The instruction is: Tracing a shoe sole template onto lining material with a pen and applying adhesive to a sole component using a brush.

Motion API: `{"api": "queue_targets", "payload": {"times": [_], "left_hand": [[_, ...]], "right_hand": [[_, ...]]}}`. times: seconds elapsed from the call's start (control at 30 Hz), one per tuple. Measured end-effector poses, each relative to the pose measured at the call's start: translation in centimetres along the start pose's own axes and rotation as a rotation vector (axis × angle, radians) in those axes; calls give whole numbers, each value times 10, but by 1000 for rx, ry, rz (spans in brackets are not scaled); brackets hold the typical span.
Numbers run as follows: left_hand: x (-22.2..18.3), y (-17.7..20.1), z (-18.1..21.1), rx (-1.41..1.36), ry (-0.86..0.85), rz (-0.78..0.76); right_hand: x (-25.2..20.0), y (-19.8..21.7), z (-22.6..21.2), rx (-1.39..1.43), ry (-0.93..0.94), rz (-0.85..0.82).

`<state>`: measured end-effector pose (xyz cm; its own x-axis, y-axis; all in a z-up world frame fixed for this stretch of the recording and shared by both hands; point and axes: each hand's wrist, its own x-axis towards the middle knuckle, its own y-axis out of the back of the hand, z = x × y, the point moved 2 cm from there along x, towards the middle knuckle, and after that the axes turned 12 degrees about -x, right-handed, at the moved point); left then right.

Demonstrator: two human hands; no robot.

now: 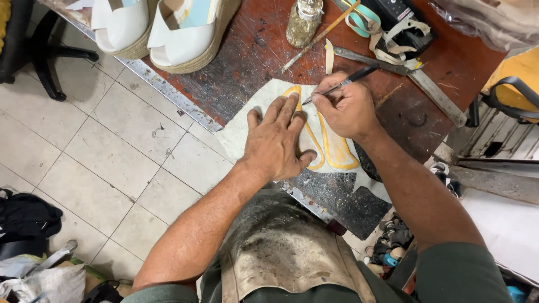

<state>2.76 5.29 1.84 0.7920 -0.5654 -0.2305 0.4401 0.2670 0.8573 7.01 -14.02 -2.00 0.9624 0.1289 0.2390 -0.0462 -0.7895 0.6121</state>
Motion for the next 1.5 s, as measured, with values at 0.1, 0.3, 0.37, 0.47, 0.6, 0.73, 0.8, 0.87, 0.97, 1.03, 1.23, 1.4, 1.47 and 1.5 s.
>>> {"api": "queue_targets", "payload": {"times": [0.1,0.3,0.37,0.47,0.6,0.73,0.8,0.87,0.97,1.03,1.23,1.4,1.47,1.5], "left_hand": [[0,-1,2,-1,-2,6],[-2,1,5,14,8,-19],[-2,4,7,29,13,-31],[-1,10,18,82,29,-83],[2,12,42,193,53,-184],[19,-17,52,238,120,-174],[26,-31,53,317,135,-145],[32,-48,52,285,142,-144],[40,-67,50,256,149,-148],[35,-58,51,256,150,-152],[14,-4,50,295,76,-79],[15,52,20,-242,105,-368],[27,61,5,-244,78,-375],[32,66,-2,-247,60,-380]], "right_hand": [[-1,-3,8,39,-4,18],[13,-10,1,173,-46,45],[17,-12,-1,159,-35,63],[21,-15,8,116,-6,102],[26,-18,4,-72,134,61],[30,-27,1,-111,199,12],[31,-33,-10,-26,272,-26],[34,-37,-18,10,313,-72],[35,-39,-30,40,381,-151],[35,-37,-32,32,409,-187],[42,-23,-10,-260,173,-39],[6,13,-40,320,381,162],[-15,6,-48,300,316,146],[-24,2,-53,288,254,126]]}}
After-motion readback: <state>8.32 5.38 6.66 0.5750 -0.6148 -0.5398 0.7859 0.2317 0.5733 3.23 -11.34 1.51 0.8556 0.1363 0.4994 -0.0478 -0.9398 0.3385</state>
